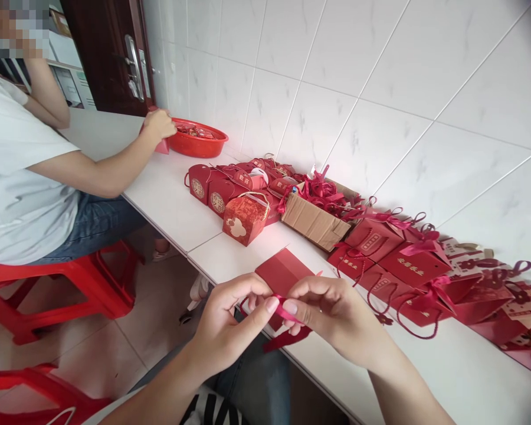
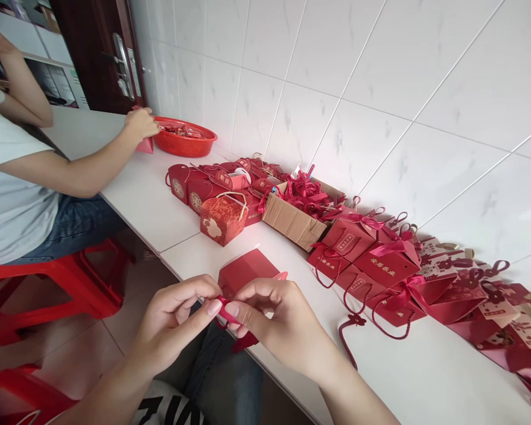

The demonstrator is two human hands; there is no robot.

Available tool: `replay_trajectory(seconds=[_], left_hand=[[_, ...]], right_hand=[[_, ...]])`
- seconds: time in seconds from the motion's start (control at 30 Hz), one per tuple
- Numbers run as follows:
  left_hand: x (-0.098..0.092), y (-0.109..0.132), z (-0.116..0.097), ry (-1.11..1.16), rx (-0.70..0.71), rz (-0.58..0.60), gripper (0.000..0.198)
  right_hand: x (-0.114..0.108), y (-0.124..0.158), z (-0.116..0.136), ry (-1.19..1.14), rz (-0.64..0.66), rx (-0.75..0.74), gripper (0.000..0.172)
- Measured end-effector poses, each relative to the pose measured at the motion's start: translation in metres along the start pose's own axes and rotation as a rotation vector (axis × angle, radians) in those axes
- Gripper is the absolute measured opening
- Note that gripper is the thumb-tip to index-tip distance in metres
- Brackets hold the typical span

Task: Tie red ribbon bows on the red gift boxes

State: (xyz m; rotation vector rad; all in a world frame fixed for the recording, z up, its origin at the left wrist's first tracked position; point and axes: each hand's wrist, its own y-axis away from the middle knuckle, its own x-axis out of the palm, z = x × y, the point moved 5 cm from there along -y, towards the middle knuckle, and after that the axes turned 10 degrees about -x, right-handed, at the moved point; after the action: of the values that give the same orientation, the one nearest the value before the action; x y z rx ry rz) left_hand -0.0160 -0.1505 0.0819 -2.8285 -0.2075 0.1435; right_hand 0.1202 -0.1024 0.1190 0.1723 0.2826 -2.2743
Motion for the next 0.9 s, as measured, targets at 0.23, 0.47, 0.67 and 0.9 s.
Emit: replay_trajectory(seconds=[0.23, 0.47, 0.67, 0.9], left_hand=[[0.009, -0.001, -0.007, -0.098, 0.073, -0.045, 0.012], [0.019, -0.002, -0.013, -0.133, 0.157, -0.108, 0.011], [0.029, -0.006, -0.009, -0.207, 0.234, -0.161, 0.013], [0.050, -0.028, -0.005, -0.178, 0.170, -0.075, 0.018]], right_hand=[[-0.020, 0.006, 0.004, 0.064, 0.079, 0.043, 0.019], [-0.031, 0.010, 0.011, 0.213, 0.094, 0.058, 0.016], [-0.079, 0.019, 0.021, 0.284, -0.036, 0.058, 0.018], [-0.092, 0.008, 0.002, 0.201, 0.133, 0.140, 0.021]])
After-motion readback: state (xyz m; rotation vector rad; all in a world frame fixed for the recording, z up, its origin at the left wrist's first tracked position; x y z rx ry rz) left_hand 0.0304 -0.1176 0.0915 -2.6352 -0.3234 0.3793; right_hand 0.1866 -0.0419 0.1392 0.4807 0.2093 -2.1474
